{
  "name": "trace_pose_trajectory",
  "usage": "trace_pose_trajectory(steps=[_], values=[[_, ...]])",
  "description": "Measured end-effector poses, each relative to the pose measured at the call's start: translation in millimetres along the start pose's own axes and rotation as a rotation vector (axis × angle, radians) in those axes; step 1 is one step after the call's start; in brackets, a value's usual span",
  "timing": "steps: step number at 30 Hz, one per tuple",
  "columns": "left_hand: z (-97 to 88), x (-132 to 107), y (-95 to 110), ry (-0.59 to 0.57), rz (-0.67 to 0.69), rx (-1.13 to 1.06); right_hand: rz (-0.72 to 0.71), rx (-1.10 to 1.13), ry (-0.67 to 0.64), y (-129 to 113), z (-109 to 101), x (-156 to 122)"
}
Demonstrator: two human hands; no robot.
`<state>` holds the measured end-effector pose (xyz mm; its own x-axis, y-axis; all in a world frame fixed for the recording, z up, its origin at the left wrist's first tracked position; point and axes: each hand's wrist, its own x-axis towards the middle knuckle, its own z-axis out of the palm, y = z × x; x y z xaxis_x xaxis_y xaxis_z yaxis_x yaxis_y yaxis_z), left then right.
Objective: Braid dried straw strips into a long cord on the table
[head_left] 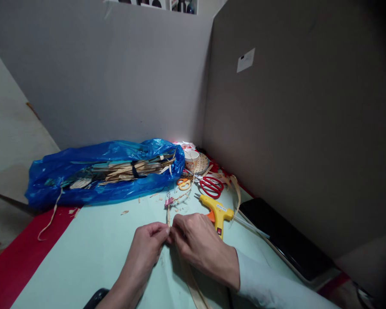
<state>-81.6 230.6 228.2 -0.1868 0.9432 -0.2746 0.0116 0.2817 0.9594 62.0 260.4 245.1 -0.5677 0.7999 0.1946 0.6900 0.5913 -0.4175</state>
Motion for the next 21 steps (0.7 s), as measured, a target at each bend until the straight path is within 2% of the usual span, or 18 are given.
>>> trace_pose_trajectory(steps=[6,12,17,19,21], values=[[-2.8,0,-1,-0.022,-0.077,-0.099,-0.116,0.009,0.023,-3,4,-5],[-6.9,2,-5,-0.016,-0.068,-0.105,-0.278,0.011,-0.056,-9,9,-9],[-11.6,-1,-2,-0.072,-0.073,-0.159,-0.387,-0.084,-0.064,-8,9,-7],[-12.1,-1,-1,-0.093,-0.08,-0.165,-0.361,-0.025,-0.014,-6,4,-4],[-11.9,0,0,-0.124,-0.083,-0.178,-0.224,0.094,0.096,-4,-2,0]])
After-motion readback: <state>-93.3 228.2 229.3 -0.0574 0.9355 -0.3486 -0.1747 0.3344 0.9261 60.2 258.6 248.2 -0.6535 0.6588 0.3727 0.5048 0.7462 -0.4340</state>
